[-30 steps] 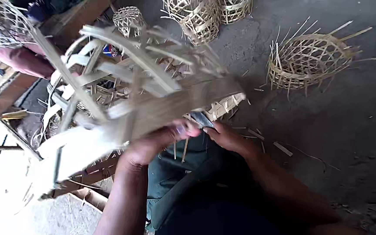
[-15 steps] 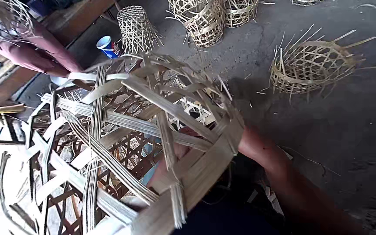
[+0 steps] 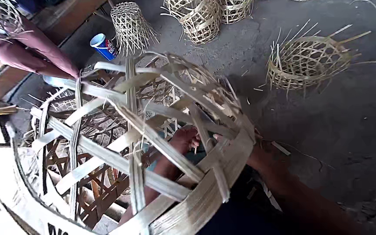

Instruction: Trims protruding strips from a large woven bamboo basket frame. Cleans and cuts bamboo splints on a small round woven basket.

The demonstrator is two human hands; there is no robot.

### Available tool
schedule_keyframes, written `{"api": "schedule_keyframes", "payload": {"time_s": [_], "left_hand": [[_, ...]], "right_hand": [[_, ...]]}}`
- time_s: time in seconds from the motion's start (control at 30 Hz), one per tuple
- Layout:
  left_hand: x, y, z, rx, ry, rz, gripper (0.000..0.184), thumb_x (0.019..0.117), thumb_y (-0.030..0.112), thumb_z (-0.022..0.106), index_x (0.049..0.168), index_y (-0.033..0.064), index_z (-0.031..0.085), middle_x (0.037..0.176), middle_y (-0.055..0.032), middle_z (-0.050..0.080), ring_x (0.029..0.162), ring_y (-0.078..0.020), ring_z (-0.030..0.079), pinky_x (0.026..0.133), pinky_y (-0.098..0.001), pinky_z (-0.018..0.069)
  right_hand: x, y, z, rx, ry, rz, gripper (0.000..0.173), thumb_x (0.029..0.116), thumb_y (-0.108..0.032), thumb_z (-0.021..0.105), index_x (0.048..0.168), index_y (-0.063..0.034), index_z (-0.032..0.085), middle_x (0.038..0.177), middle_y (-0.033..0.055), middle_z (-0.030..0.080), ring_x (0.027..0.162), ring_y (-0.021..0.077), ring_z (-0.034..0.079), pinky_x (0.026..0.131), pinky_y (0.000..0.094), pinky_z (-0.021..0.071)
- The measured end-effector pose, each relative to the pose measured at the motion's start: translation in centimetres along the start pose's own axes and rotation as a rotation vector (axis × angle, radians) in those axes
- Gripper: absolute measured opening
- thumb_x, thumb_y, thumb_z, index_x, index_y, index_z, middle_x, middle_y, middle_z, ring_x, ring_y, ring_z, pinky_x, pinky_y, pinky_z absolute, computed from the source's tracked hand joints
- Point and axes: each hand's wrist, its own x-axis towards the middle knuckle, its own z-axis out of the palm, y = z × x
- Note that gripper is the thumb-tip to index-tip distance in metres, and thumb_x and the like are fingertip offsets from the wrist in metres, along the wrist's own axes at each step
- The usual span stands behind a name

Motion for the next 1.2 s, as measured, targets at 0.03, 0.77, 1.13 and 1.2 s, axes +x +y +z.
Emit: {"api": "schedule_keyframes", "payload": {"time_s": [0.03,0.77,1.13,1.2], "left_hand": [[0.5,-0.3,-0.4,-0.010,-0.025,-0.003,0.018,0.1067,0.003,0.045,0.102,0.0007,0.061,0.073,-0.0009,0.063,0.056,-0.0024,0.057,0.053,-0.0150,0.0505],[-1.4,3.7,-2.4,0.595,0.041,0.182,0.026,0.1080,0.019,0.051,0.107,0.0044,0.072,0.067,0.0028,0.061,0.047,-0.0023,0.048,0.045,-0.0187,0.0424],[2.1,0.1,-1.0,-0.134,-0.098,0.025,0.024,0.1093,0.008,0.037,0.099,0.0067,0.058,0.070,0.0015,0.061,0.051,-0.0008,0.055,0.050,-0.0138,0.0487],[1.1,1.2,0.6,-0.121,-0.005,-0.016,0.030,0.1054,-0.001,0.037,0.088,0.0077,0.060,0.066,0.0025,0.061,0.050,-0.0003,0.053,0.050,-0.0130,0.0473]], "right_hand": [[0.4,0.3,0.3,0.012,0.010,-0.015,0.043,0.1107,-0.024,0.045,0.145,0.0016,0.050,0.108,0.0275,0.068,0.104,0.0400,0.067,0.094,0.0561,0.0504],[4.1,1.0,-0.8,0.152,0.274,-0.044,0.035,0.1102,-0.034,0.046,0.129,-0.0043,0.052,0.077,0.0147,0.059,0.065,0.0291,0.061,0.062,0.0512,0.0528],[-0.4,-2.6,-1.8,-0.140,0.316,-0.036,0.040,0.1074,-0.021,0.053,0.143,-0.0031,0.055,0.096,0.0248,0.071,0.096,0.0433,0.070,0.084,0.0608,0.0533],[-0.2,-2.4,-1.7,-0.145,0.328,-0.024,0.040,0.1078,-0.022,0.053,0.144,-0.0042,0.055,0.096,0.0250,0.070,0.094,0.0444,0.070,0.083,0.0622,0.0530]]}}
